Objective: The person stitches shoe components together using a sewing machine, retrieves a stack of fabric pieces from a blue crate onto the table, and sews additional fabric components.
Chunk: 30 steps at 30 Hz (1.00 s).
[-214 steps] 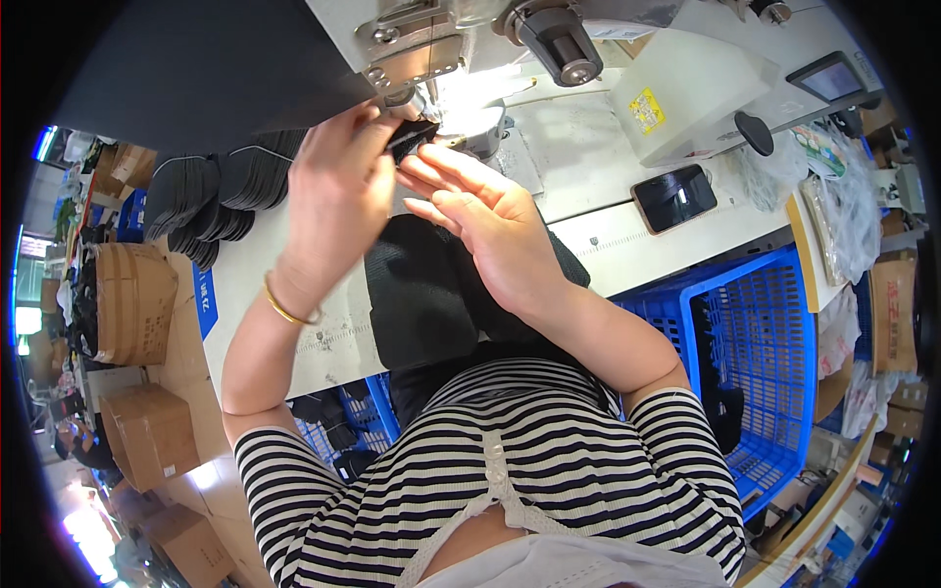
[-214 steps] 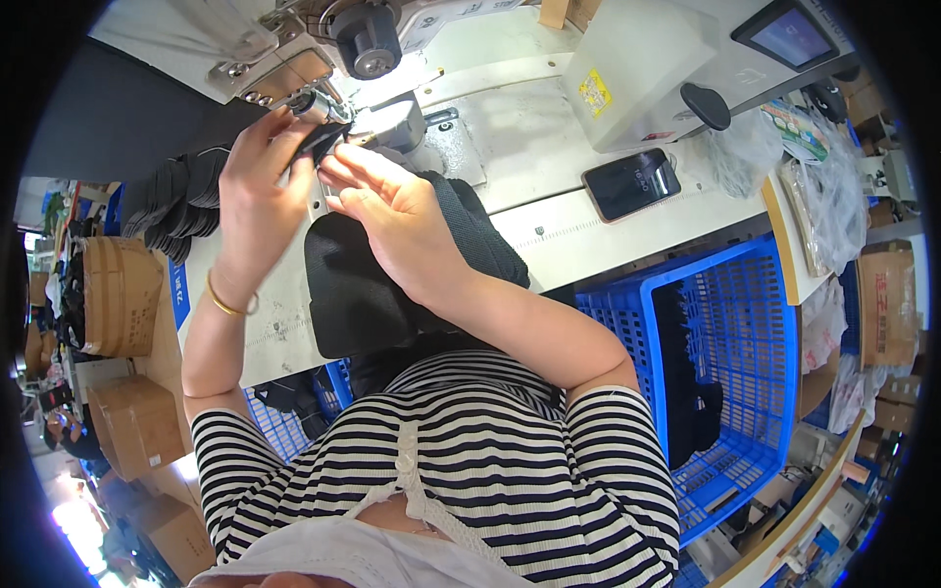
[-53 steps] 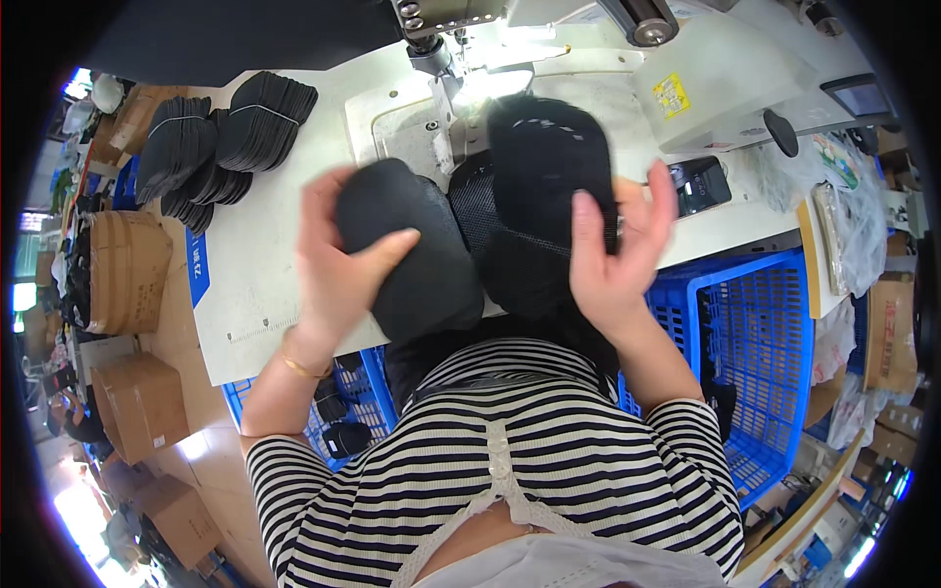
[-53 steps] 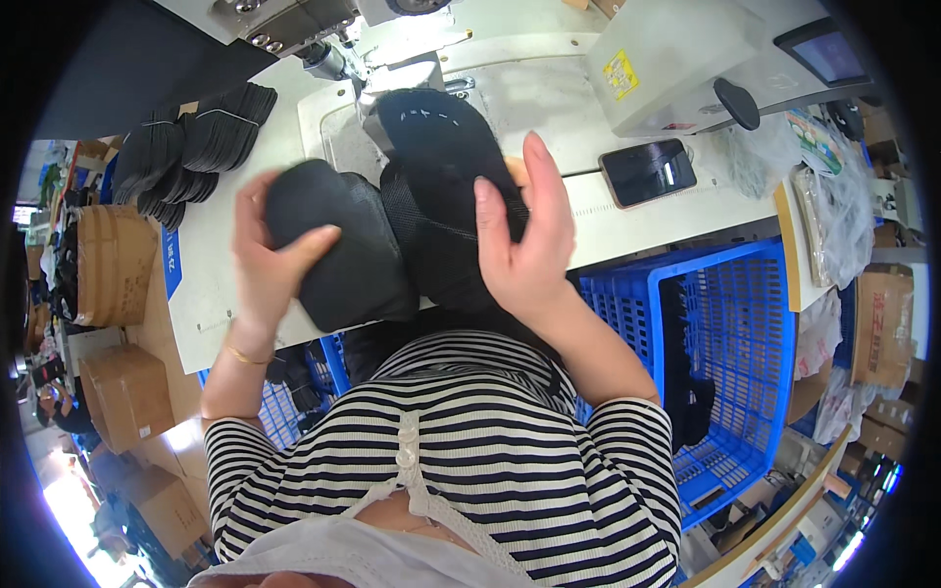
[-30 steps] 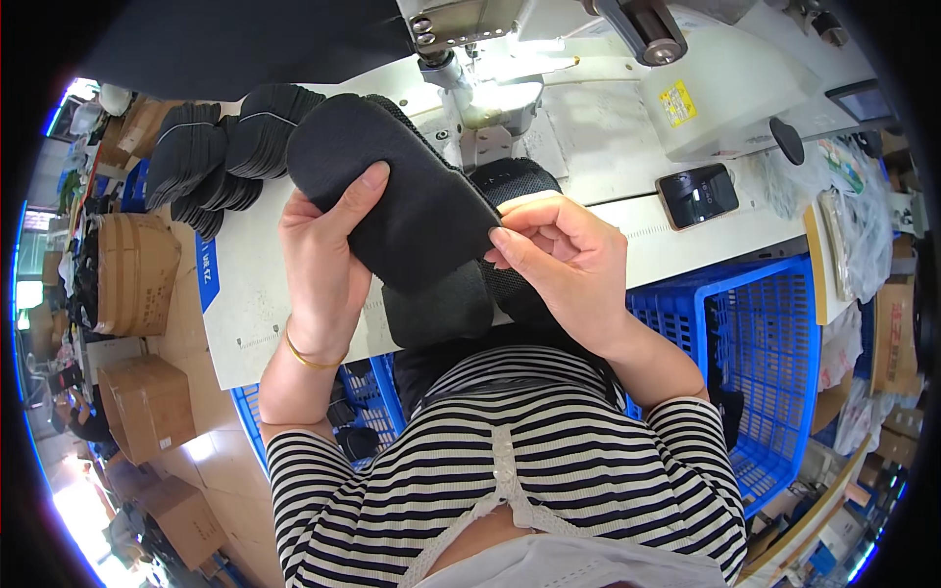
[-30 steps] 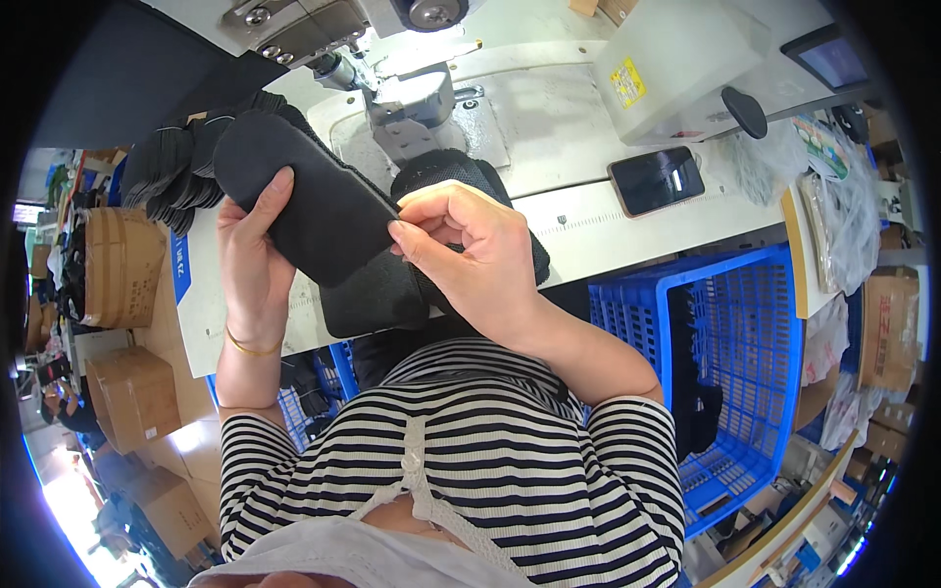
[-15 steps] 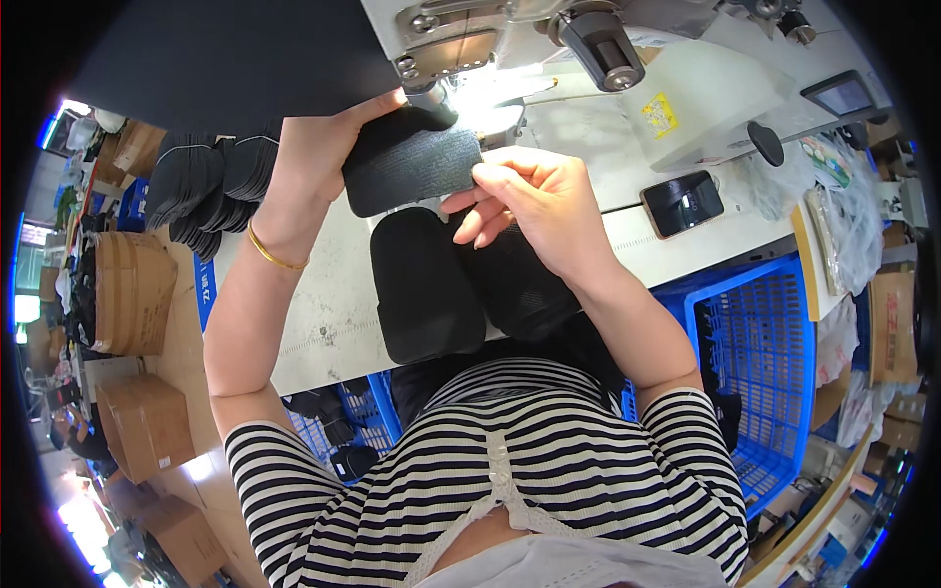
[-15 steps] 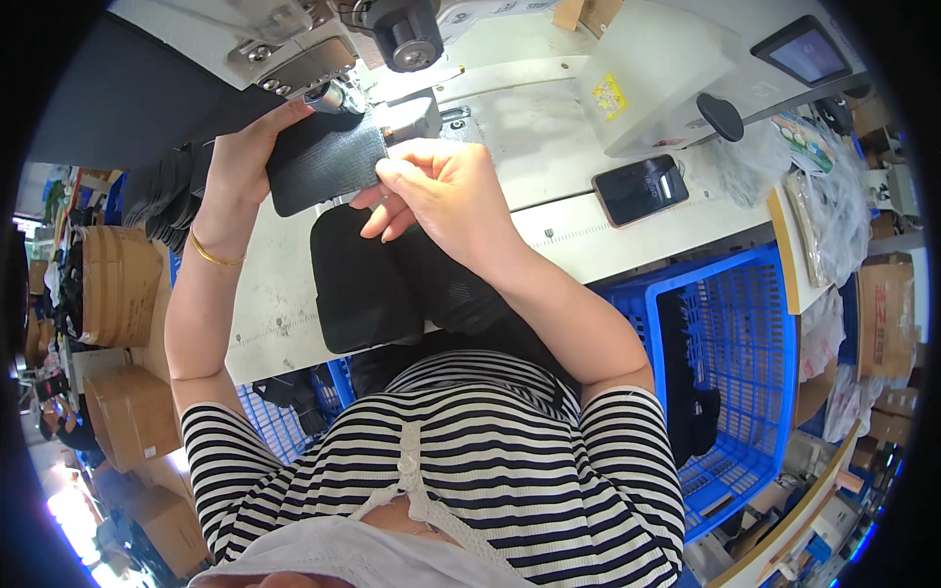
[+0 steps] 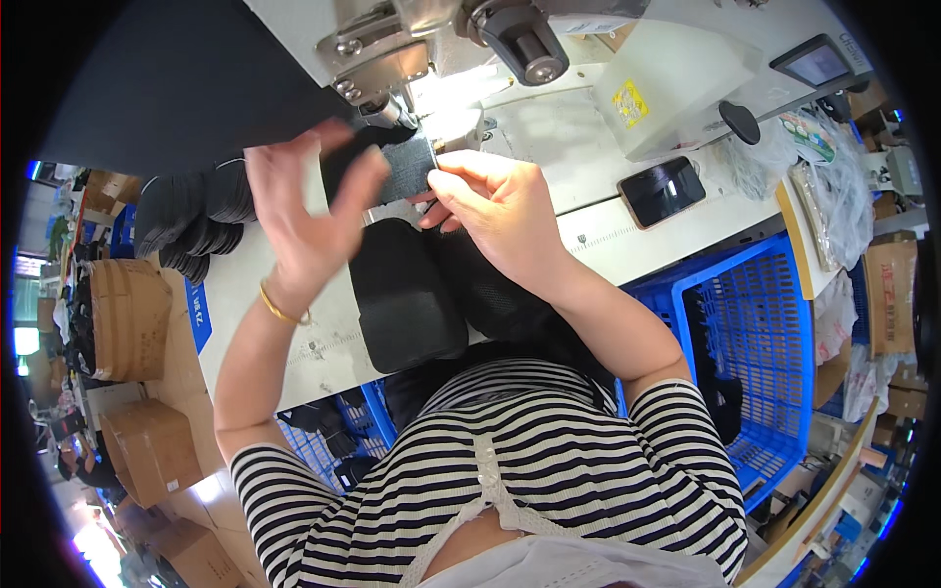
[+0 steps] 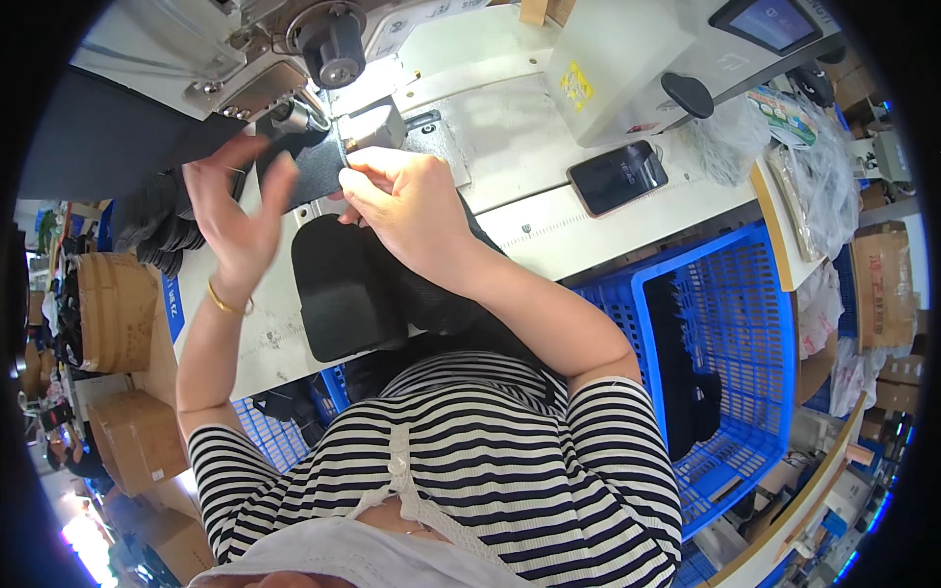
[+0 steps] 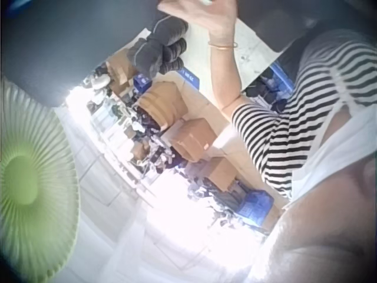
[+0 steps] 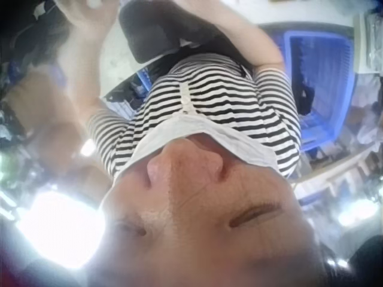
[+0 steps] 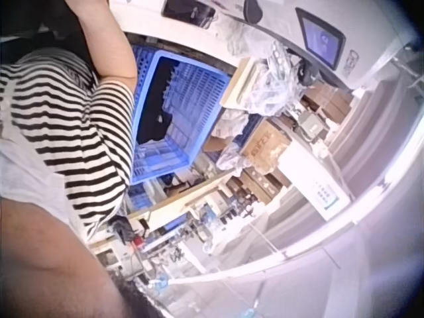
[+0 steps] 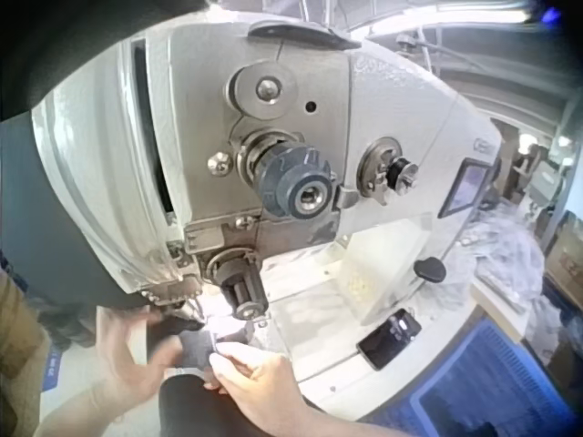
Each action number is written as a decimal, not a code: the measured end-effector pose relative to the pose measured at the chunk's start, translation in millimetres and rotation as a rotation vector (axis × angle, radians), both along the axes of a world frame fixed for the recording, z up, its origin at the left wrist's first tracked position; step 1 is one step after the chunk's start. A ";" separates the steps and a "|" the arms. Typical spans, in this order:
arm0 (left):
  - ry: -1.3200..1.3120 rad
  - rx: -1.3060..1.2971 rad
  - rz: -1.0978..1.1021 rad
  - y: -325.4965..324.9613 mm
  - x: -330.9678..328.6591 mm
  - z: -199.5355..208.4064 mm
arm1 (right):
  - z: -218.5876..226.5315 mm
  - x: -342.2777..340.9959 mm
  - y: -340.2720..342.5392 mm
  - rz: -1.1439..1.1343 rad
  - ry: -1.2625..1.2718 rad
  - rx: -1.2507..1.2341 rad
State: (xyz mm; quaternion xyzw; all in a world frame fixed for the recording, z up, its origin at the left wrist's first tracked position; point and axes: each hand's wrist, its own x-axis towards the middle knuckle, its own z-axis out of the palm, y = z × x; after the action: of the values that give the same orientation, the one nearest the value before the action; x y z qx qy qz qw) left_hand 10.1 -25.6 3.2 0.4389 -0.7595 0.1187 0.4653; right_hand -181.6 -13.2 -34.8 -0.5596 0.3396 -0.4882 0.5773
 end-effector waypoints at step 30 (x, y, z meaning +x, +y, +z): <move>-0.452 -0.195 -0.195 20.9 -7.2 -11.0 | -8.4 16.1 31.5 0.209 -0.575 0.251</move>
State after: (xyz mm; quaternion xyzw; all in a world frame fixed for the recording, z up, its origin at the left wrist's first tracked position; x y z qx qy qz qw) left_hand 3.0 -4.7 -7.8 0.2789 -0.8679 0.2408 0.3332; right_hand -165.5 18.3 -43.2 -0.3548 0.1610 -0.5187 0.7610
